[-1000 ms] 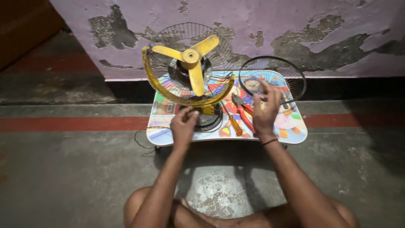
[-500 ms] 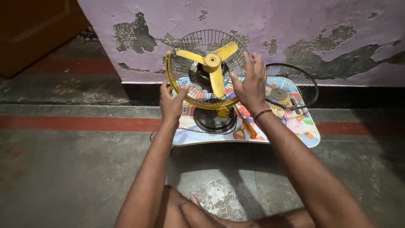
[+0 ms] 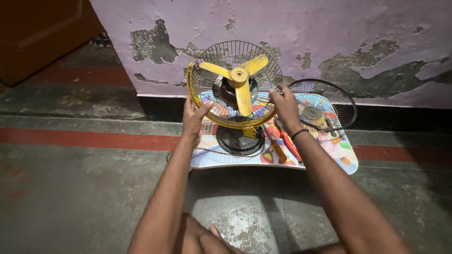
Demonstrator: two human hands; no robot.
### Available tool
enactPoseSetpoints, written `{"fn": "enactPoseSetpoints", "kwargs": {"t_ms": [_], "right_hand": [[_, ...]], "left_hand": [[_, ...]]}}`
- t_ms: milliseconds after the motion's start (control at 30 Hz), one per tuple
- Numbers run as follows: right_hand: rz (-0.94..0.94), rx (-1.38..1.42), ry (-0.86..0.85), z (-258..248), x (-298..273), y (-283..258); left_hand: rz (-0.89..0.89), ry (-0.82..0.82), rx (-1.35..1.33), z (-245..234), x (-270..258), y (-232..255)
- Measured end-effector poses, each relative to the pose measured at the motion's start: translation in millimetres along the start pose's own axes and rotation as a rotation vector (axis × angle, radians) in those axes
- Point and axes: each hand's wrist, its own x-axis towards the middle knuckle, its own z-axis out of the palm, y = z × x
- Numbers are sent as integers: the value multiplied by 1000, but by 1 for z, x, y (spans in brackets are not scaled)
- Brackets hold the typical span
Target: The person disassembles a yellow electric fan by removing the front grill, then using a screwdriver to loosen the central nut and remove the fan blades. The removed parts are placed on a small table.
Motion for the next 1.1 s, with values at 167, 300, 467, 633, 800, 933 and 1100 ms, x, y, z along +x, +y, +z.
{"fn": "enactPoseSetpoints", "kwargs": {"t_ms": [167, 300, 467, 633, 800, 933, 1100], "right_hand": [[52, 260, -38, 6, -1, 1], [73, 259, -55, 5, -7, -7], [81, 284, -53, 5, -16, -20], [30, 245, -41, 6, -21, -27], [-29, 34, 44, 9, -27, -29], [-57, 65, 46, 10, -29, -30], [-108, -50, 83, 11, -34, -37]], "left_hand": [[-4, -5, 6, -7, 6, -4], [33, -53, -4, -12, 3, -9], [84, -92, 5, -14, -1, -8], [93, -58, 159, -20, -2, -12], [70, -32, -11, -19, 3, -29], [82, -32, -13, -22, 3, -40], [134, -72, -37, -25, 4, -46]]}}
